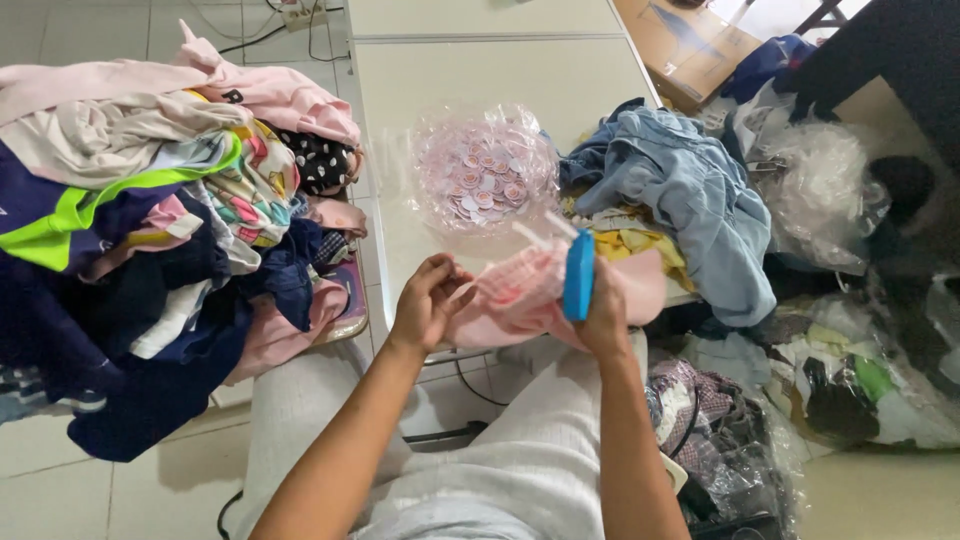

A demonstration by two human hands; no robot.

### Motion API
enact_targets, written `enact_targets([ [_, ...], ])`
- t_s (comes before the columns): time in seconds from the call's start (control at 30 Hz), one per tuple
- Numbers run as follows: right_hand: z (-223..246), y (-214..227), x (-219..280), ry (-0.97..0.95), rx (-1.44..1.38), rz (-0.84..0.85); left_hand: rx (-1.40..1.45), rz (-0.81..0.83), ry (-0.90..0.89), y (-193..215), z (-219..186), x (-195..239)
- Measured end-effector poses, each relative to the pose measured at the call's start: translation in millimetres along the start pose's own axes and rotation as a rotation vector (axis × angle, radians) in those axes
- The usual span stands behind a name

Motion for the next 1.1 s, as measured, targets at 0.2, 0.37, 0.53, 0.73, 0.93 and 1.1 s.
enact_targets([
  [0.2,-89,-35,22,0.126,0.396,0.420,0.120,-0.095,0.084,98,15,-27],
  [0.37,-17,-12,10,0.099,0.183,0.330,0.052,-0.057,0.050,89,13,-24],
  [0.53,65,-58,33,-0.102,-0.438,-0.053,-0.058,-0.035,0.025,87,18,-20],
  [0.73,8,-137,73,-0.261,-0.768,0.076,-0.133,0.015,0.018,74,11,-3],
  [0.93,5,-128,76,-0.201,-0.646,0.054,-0.214,0.049,-0.012,60,11,9],
  [1.1,-32,-128,77,-0.236,-0.917,0.128,-0.444,-0.005,-0.107,63,15,5],
])
Point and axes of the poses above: each hand's wrist, its own x-axis away from the middle knuckle, its own y-axis out of the back of the hand, z = x × y, the point moved 6 cm from there along -x, towards the middle knuckle, and after that the axes turned 15 degrees about y, right-handed, at the moved point
